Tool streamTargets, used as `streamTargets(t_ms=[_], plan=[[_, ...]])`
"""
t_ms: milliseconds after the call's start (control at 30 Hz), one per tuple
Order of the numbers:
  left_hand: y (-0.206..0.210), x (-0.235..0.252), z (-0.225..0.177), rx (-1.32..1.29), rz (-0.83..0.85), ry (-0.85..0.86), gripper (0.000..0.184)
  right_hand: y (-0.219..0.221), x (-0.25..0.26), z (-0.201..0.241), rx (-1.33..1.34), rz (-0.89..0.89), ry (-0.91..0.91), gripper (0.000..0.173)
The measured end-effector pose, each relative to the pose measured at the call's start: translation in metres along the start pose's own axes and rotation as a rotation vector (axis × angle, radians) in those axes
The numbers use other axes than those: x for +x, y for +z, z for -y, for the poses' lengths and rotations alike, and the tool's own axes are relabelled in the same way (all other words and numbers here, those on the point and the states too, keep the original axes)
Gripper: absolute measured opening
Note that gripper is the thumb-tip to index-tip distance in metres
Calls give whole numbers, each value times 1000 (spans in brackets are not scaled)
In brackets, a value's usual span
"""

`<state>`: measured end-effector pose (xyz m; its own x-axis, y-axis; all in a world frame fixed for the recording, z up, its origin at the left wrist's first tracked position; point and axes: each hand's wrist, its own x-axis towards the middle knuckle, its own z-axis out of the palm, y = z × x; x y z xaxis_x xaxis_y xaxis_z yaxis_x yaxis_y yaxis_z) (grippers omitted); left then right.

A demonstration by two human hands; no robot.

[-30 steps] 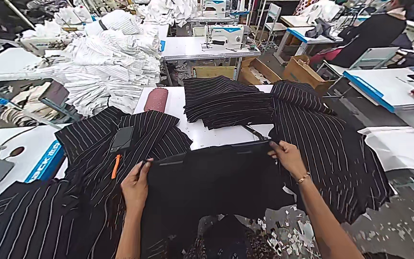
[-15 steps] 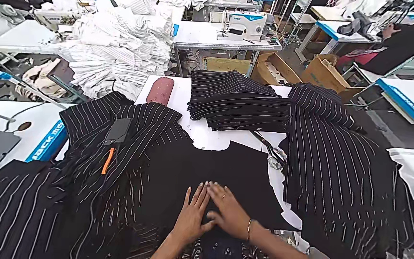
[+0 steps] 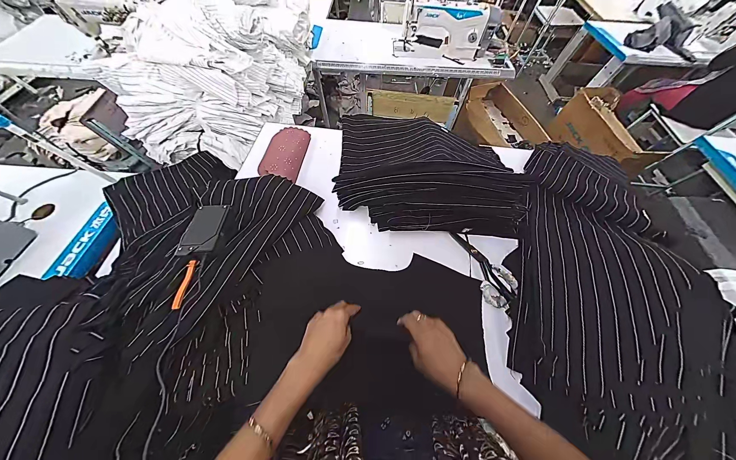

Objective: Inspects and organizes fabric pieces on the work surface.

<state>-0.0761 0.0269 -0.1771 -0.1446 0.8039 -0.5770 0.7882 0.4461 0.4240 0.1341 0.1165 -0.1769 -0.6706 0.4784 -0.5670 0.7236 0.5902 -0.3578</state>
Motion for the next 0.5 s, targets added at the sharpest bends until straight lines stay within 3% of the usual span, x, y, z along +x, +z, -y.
streamTargets(t_ms=[100,167,267,333,400,433,500], plan=[[-30,49,5,-9,-10,-69,37,-49,43,-30,-44,-59,124,37],[-47,76,11,-52,-8,-86,29,-63,66,-45,-44,-91,184,41],[-63,106,21,-106,-2,-89,25,-58,90,-58,-52,-182,210,45],[-70,116,20,-115,-23,-95,23,-43,103,-70,-84,-381,140,44],[-68,114,9,-54,-118,-121,22,-29,119,-83,-135,-653,32,46],[-61,109,-1,-12,-214,-117,25,-28,125,-87,-148,-727,1,48],[-26,94,-17,-2,-448,47,29,-29,132,-89,-149,-765,-23,50]])
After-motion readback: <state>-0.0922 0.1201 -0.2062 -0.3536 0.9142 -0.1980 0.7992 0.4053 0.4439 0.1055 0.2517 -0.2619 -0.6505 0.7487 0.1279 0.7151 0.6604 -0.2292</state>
